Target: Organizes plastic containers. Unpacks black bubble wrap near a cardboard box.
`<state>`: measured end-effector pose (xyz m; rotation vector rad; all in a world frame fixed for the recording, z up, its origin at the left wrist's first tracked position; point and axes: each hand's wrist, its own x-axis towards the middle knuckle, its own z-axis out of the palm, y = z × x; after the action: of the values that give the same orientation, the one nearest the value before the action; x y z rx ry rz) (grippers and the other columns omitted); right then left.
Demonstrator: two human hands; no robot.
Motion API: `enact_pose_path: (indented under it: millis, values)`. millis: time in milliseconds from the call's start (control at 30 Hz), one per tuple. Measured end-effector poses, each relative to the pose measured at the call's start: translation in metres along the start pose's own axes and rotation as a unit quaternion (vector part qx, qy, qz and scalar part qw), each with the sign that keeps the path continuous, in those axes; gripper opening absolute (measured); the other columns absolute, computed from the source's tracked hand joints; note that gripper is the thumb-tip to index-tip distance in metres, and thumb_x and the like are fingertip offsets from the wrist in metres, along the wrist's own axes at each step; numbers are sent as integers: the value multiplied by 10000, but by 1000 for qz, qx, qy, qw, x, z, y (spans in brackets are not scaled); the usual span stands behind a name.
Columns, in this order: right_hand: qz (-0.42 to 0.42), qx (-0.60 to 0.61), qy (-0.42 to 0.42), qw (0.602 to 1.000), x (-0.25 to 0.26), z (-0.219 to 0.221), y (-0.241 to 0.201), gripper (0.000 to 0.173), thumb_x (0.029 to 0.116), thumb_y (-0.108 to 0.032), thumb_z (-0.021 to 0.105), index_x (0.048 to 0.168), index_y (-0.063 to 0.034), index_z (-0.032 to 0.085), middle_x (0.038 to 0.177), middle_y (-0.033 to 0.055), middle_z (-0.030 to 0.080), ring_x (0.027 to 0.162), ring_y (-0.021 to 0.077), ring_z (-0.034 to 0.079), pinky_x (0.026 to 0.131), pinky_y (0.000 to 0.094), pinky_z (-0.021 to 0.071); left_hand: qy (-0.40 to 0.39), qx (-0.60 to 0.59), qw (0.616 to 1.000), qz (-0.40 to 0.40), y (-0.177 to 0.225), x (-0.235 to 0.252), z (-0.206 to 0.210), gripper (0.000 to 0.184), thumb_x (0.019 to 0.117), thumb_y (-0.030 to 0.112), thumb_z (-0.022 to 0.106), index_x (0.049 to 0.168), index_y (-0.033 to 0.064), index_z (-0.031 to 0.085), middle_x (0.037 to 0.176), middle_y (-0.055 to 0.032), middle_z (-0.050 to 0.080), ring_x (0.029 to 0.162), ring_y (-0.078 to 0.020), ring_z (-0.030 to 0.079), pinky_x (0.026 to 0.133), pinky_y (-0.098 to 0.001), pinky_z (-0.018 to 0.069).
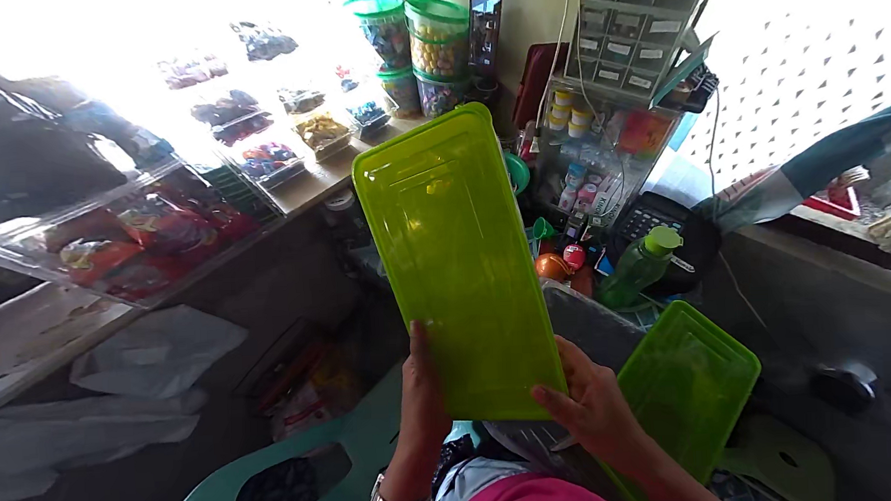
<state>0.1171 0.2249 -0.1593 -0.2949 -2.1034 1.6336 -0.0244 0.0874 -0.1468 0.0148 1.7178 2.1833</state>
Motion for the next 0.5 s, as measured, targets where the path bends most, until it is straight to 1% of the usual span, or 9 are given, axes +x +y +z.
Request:
enact_pose_path:
  millis: [100, 167, 200, 267, 333, 400, 433, 500]
  values:
    - [10, 52, 32, 998, 2, 2, -3, 652, 946, -337, 718, 1373, 105, 500, 1101, 40, 736, 954, 27, 714, 820, 218, 613, -41, 13, 999, 5, 4, 3, -1, 532, 1120, 432, 208, 1242, 97, 604, 929, 19, 735, 828, -64, 722, 713, -276, 629]
    - [8, 81, 63, 995, 4, 1, -6, 625, 950, -293, 706, 1360, 125, 487, 1129, 24, 726, 995, 13, 704, 869, 211, 604, -89, -2, 996, 23, 1, 0, -2, 473, 1116, 379, 216, 1314, 68, 513, 998, 35, 722, 890, -55, 716, 768, -262, 625]
    - [2, 87, 76, 993, 4, 1, -8, 612, 954, -294, 698, 1346, 123, 483, 1126, 7, 724, 998, -2, 698, 875, 200, 599, -117, -11, 992, 34, -3, -2, -2, 459, 1111, 375, 223, 1340, 60, 466, 1038, 45, 711, 934, -51, 709, 811, -259, 619]
    - [-8, 95, 98, 991, 5, 3, -9, 604, 960, -309, 688, 1328, 124, 483, 1127, -9, 722, 1014, -14, 690, 897, 192, 588, -137, -35, 989, 37, -12, -5, -1, 502, 1110, 427, 234, 1359, 50, 453, 1089, 37, 709, 996, -66, 701, 868, -279, 607]
    - [0, 112, 111, 988, 4, 7, -7, 595, 969, -310, 678, 1335, 117, 484, 1138, -13, 718, 1027, -9, 688, 912, 195, 583, -104, -63, 992, 28, -17, -9, 5, 525, 1108, 443, 212, 1326, 53, 488, 1064, 19, 718, 980, -82, 710, 847, -296, 615]
    - [19, 125, 116, 985, 0, 12, -5, 568, 975, -308, 669, 1332, 97, 492, 1127, -23, 722, 1016, -8, 692, 903, 197, 586, -55, -82, 994, 42, -20, -11, 12, 551, 1107, 465, 208, 1289, 44, 513, 1025, 19, 717, 956, -71, 710, 838, -293, 615]
    - [24, 121, 114, 986, -2, 15, -3, 579, 974, -325, 668, 1332, 94, 489, 1120, -27, 724, 1011, -12, 692, 900, 197, 586, -31, -86, 994, 53, -23, -10, 13, 567, 1104, 473, 208, 1274, 32, 521, 1011, 17, 713, 949, -65, 705, 841, -290, 610]
    - [15, 101, 99, 990, -8, 22, 3, 663, 960, -399, 679, 1337, 106, 471, 1114, -17, 723, 1010, -18, 688, 896, 199, 586, 17, -88, 994, 61, -27, -6, 12, 585, 1105, 472, 203, 1205, 35, 579, 940, 20, 727, 895, -55, 713, 807, -278, 616]
